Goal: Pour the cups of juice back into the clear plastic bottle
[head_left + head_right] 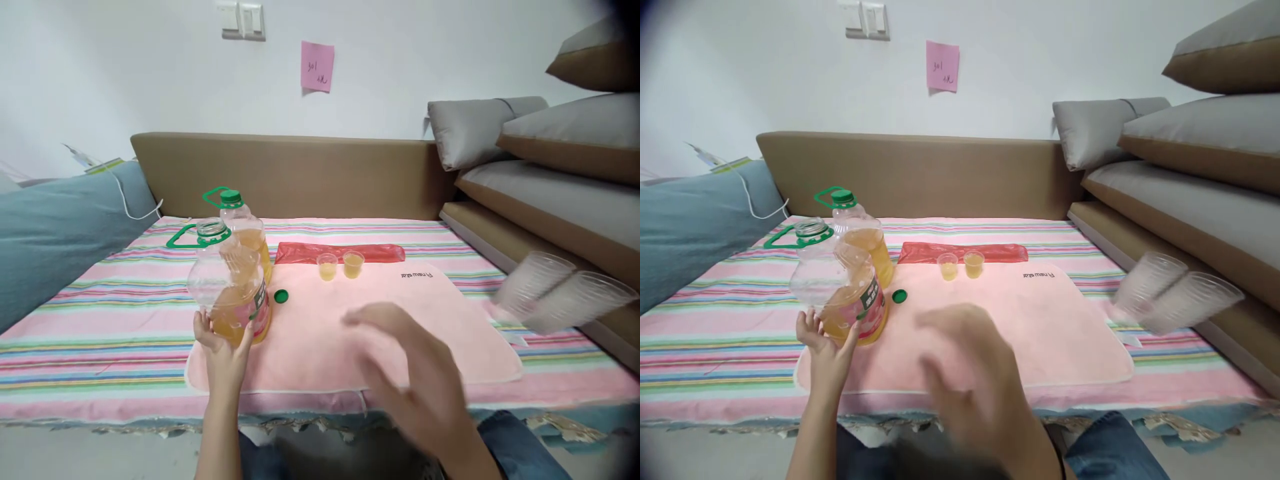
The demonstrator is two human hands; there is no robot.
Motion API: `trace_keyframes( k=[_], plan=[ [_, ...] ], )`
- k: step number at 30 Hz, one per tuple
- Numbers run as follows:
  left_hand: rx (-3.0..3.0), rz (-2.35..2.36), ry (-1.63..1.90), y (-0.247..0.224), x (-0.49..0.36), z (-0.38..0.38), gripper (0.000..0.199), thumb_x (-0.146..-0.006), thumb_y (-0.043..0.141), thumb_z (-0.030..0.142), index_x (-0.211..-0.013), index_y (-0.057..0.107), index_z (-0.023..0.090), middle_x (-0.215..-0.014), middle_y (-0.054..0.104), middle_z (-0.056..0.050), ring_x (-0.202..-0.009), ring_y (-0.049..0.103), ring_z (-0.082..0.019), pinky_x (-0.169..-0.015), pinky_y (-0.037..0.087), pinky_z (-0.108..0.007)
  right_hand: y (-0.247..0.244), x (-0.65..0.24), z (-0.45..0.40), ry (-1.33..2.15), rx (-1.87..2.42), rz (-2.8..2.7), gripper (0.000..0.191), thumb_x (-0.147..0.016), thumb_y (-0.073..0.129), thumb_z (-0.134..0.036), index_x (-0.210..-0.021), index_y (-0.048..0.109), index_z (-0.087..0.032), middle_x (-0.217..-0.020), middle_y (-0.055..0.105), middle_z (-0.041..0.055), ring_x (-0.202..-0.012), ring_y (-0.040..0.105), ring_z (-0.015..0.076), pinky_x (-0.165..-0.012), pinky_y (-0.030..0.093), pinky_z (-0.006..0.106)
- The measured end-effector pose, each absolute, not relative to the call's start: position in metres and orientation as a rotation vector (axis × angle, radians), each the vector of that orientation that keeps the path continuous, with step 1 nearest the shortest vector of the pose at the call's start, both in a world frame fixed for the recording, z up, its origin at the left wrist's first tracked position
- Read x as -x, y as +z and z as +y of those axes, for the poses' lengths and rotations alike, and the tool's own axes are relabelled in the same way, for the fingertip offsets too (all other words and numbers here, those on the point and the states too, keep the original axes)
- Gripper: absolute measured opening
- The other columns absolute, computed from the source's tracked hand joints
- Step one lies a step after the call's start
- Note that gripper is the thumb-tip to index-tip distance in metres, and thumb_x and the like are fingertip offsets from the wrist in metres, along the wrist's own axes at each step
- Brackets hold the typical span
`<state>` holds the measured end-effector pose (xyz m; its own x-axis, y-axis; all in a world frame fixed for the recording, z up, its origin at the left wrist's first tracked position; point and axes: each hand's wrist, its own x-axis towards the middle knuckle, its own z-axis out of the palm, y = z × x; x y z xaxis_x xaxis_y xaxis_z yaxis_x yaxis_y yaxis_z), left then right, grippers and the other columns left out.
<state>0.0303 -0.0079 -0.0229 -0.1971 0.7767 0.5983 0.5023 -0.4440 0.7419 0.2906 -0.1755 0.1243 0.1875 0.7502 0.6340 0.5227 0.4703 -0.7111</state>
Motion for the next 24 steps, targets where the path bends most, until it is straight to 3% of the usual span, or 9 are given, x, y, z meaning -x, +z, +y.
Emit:
trace_keyframes(
  k=[2, 6, 9, 14, 18, 24],
  plan=[
    [-1.823, 1.542, 1.683, -0.023, -0.031, -0.009, 0.111, -0.072, 0.077, 0.046, -0.152, 0.006, 0.016, -0.158, 0.019, -0.026, -0.148, 0.028, -0.032, -0.119, 0.03, -0.051, 0.085, -0.315, -0.116, 0.179, 1.297, -1.332, 0.029, -0.084, 0.065, -0.031, -0.113, 0.067, -0.032, -0.11, 0.073, 0.0043, -0.105, 0.067, 0.0266, -0.096, 0.052, 0.049],
    [-1.838, 1.603, 1.7, -0.024, -0.032, -0.008, 0.111, -0.071, 0.077, 0.046, -0.152, 0.008, 0.016, -0.156, 0.022, -0.025, -0.145, 0.033, -0.033, -0.116, 0.035, -0.053, -0.008, -0.384, -0.013, 0.39, 1.454, -0.883, 0.064, -0.062, 0.08, -0.042, -0.12, 0.06, -0.022, -0.134, 0.061, 0.0159, -0.122, 0.058, 0.0336, -0.104, 0.044, 0.057],
    [-1.855, 1.627, 1.732, -0.03, -0.03, -0.002, 0.113, -0.069, 0.078, 0.046, -0.153, 0.008, 0.016, -0.155, 0.024, -0.024, -0.144, 0.034, -0.034, -0.116, 0.036, -0.054, -0.049, -0.414, 0.035, 0.489, 1.419, -0.894, 0.08, -0.053, 0.085, -0.042, -0.124, 0.056, -0.021, -0.136, 0.061, 0.017, -0.124, 0.058, 0.0333, -0.108, 0.041, 0.057],
    [-1.857, 1.654, 1.742, -0.043, -0.022, 0.008, 0.123, -0.059, 0.084, 0.044, -0.152, 0.007, 0.018, -0.153, 0.025, -0.023, -0.142, 0.035, -0.037, -0.115, 0.036, -0.056, -0.065, -0.417, 0.071, 0.604, 1.264, -0.988, 0.085, -0.054, 0.088, -0.038, -0.13, 0.053, -0.021, -0.132, 0.064, 0.0151, -0.118, 0.063, 0.0291, -0.103, 0.048, 0.05],
    [-1.853, 1.694, 1.758, -0.041, -0.026, 0.004, 0.116, -0.066, 0.079, 0.045, -0.153, 0.008, 0.018, -0.153, 0.023, -0.022, -0.145, 0.031, -0.038, -0.116, 0.034, -0.058, -0.066, -0.416, 0.08, 0.572, 1.266, -0.976, 0.074, -0.056, 0.089, -0.04, -0.12, 0.059, -0.018, -0.121, 0.069, 0.0146, -0.111, 0.066, 0.0294, -0.101, 0.049, 0.05],
    [-1.858, 1.76, 1.674, -0.033, -0.029, -0.003, 0.116, -0.068, 0.079, 0.044, -0.154, 0.006, 0.019, -0.149, 0.03, -0.022, -0.137, 0.041, -0.037, -0.11, 0.04, -0.059, -0.043, -0.419, 0.072, 0.567, 1.274, -0.98, 0.072, -0.055, 0.089, -0.045, -0.116, 0.062, -0.017, -0.122, 0.069, 0.0169, -0.113, 0.065, 0.0333, -0.102, 0.048, 0.053]
  ],
)
